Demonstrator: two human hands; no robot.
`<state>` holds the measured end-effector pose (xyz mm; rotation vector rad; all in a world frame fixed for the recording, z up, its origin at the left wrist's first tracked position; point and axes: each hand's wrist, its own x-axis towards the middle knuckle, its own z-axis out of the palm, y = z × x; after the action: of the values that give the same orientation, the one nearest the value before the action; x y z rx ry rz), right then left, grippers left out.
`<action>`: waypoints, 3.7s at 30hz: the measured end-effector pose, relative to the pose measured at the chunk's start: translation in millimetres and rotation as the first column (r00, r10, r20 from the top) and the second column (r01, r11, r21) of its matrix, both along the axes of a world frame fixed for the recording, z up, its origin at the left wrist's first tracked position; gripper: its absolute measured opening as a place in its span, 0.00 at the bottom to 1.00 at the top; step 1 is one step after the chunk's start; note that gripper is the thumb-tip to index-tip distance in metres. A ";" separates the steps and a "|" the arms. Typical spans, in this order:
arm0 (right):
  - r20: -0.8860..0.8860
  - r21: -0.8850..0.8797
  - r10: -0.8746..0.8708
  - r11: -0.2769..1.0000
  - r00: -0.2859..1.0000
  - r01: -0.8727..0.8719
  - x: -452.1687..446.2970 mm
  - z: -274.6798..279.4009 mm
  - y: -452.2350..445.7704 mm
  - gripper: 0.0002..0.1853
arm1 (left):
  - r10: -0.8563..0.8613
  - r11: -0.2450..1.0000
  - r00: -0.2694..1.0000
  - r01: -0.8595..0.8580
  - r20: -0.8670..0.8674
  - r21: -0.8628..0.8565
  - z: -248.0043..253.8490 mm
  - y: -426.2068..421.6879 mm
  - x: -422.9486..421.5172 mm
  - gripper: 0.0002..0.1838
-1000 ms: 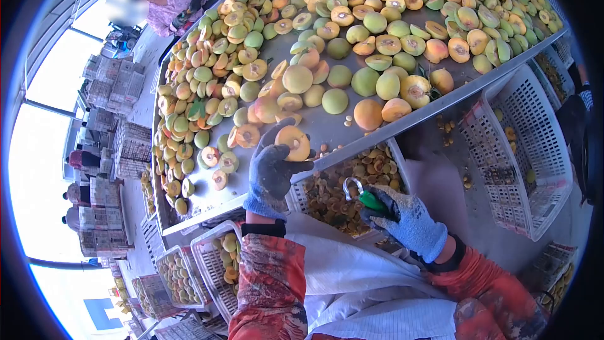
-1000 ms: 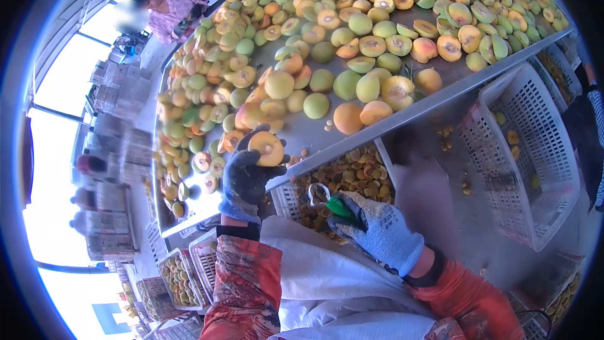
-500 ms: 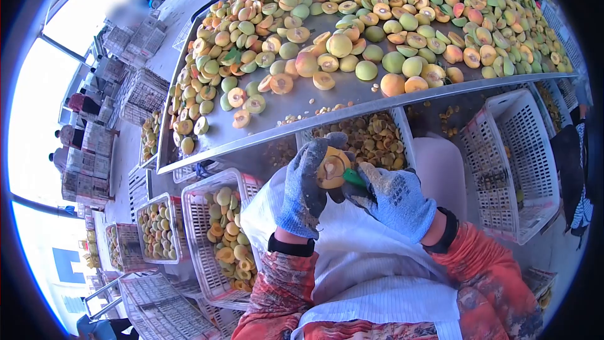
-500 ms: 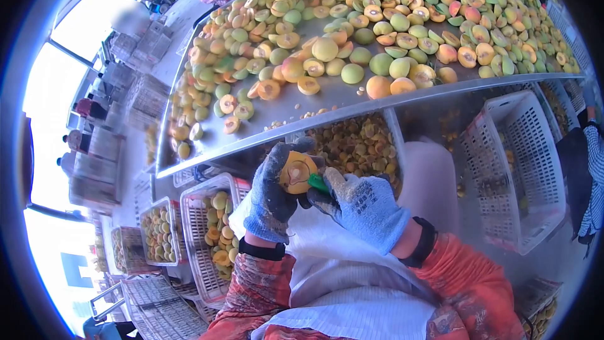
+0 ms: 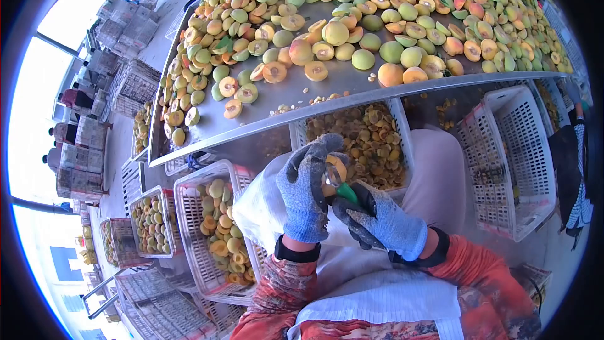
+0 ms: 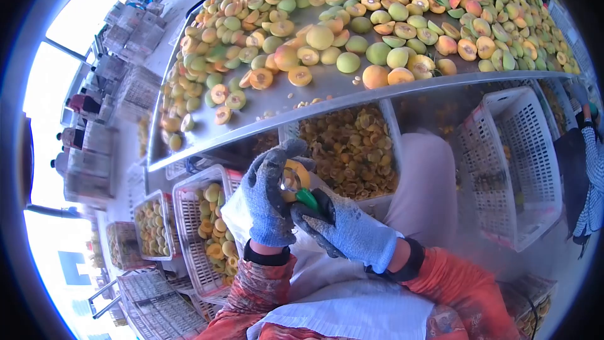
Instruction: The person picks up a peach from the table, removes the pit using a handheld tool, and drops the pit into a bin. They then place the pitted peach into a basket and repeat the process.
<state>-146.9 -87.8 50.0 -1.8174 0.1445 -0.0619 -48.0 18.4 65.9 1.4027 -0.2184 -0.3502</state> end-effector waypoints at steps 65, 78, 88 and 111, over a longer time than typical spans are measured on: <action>-0.191 0.053 0.217 0.976 0.957 -0.211 17.1 12.9 -19.4 0.23 | 0.055 0.994 0.998 -0.058 -0.029 -0.096 -2.9 -8.1 14.6 0.14; -0.092 -0.203 -0.035 0.979 0.995 0.016 16.0 -8.0 -2.2 0.22 | -0.177 0.915 0.980 0.130 0.091 0.382 -9.2 -18.3 55.7 0.11; -0.161 0.355 0.054 0.935 0.985 0.007 32.4 34.6 7.6 0.16 | -0.087 0.916 0.897 -0.100 0.434 0.389 15.2 -29.1 54.8 0.13; 0.132 0.854 0.430 0.409 0.893 -0.323 15.9 -2.2 -58.0 0.14 | -0.422 0.790 0.689 -0.039 -0.589 -0.611 -5.5 -27.4 70.8 0.16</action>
<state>-131.1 -145.9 47.8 -0.7691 -0.1619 0.3901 22.8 -9.0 60.4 0.5404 0.1589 -0.9082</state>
